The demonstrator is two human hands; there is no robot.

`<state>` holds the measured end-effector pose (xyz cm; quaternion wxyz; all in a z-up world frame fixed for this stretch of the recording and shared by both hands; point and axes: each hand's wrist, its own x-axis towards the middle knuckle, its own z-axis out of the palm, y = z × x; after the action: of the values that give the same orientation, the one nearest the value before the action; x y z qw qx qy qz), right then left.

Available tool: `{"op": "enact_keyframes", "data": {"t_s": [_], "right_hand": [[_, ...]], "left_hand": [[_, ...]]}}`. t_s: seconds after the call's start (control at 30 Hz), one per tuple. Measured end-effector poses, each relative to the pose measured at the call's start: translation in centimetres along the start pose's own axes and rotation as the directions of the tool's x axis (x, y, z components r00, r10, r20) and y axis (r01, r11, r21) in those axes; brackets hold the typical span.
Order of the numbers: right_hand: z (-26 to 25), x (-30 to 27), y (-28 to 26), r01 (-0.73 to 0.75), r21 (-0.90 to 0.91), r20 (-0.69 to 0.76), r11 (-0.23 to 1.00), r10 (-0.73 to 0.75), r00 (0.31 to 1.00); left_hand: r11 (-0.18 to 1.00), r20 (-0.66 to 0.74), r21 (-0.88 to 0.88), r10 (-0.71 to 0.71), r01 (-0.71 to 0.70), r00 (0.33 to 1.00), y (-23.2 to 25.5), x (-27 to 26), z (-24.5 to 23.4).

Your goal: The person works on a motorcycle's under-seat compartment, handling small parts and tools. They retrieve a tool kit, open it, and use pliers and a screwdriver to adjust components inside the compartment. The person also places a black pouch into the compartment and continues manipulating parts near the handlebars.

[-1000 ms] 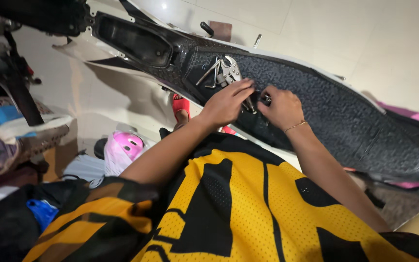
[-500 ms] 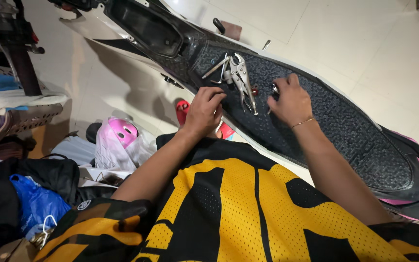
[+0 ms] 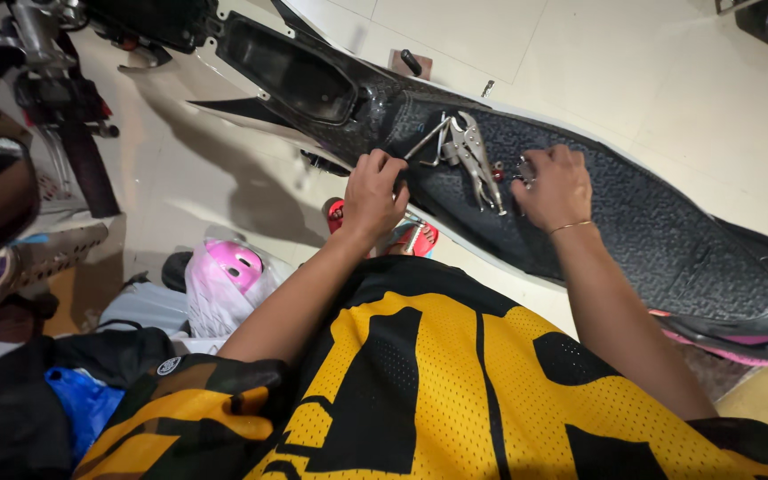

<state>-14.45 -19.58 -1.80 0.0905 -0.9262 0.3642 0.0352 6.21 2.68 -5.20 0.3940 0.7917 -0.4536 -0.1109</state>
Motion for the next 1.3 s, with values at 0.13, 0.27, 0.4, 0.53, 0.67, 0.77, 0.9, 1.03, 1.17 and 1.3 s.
{"op": "enact_keyframes", "data": {"t_s": [0.13,0.27,0.4,0.53,0.67,0.77,0.9,1.03,1.17,1.3], "right_hand": [[0.4,0.4,0.1,-0.021,0.048,-0.075,0.999,0.024,0.997],[0.7,0.4,-1.3,-0.075,0.101,-0.069,0.992,0.082,0.994],[0.7,-0.2,-3.6,-0.001,0.083,-0.158,0.997,0.014,0.987],[-0.8,0.4,-6.4,0.208,0.081,-0.274,0.975,-0.179,0.945],[-2.7,0.2,-8.6,0.406,0.164,-0.28,0.899,-0.352,0.893],[-4.0,-0.8,-9.0,0.519,0.226,-0.242,0.824,-0.469,0.849],[-4.4,-3.4,-8.1,0.672,0.272,-0.23,0.689,-0.631,0.74],[-3.5,-7.4,-6.5,0.768,0.308,-0.186,0.562,-0.756,0.628],[-2.5,-12.1,-6.3,0.781,0.39,-0.067,0.488,-0.831,0.552],[-1.5,-17.6,-6.9,0.847,0.445,-0.033,0.292,-0.939,0.341]], "left_hand": [[0.999,0.089,-0.015,-0.028,0.03,0.996,-1.8,0.0,-1.7],[0.995,0.181,-0.022,-0.093,0.099,0.979,-3.2,0.1,-3.2],[0.989,0.161,0.01,-0.148,0.148,0.976,-4.2,-0.3,-4.3],[0.968,0.053,-0.008,-0.252,0.252,0.966,-4.7,-2.5,-5.8],[0.926,-0.121,-0.078,-0.376,0.368,0.919,-4.4,-7.2,-6.2],[0.847,-0.219,-0.176,-0.53,0.501,0.819,-3.0,-12.3,-5.6],[0.778,-0.357,-0.341,-0.627,0.528,0.693,1.2,-20.5,-2.9],[0.65,-0.373,-0.361,-0.758,0.669,0.535,7.3,-27.3,2.4],[0.616,-0.43,-0.433,-0.783,0.658,0.45,12.8,-31.0,6.4],[0.632,-0.486,-0.471,-0.768,0.615,0.418,16.1,-34.6,8.1]]}}
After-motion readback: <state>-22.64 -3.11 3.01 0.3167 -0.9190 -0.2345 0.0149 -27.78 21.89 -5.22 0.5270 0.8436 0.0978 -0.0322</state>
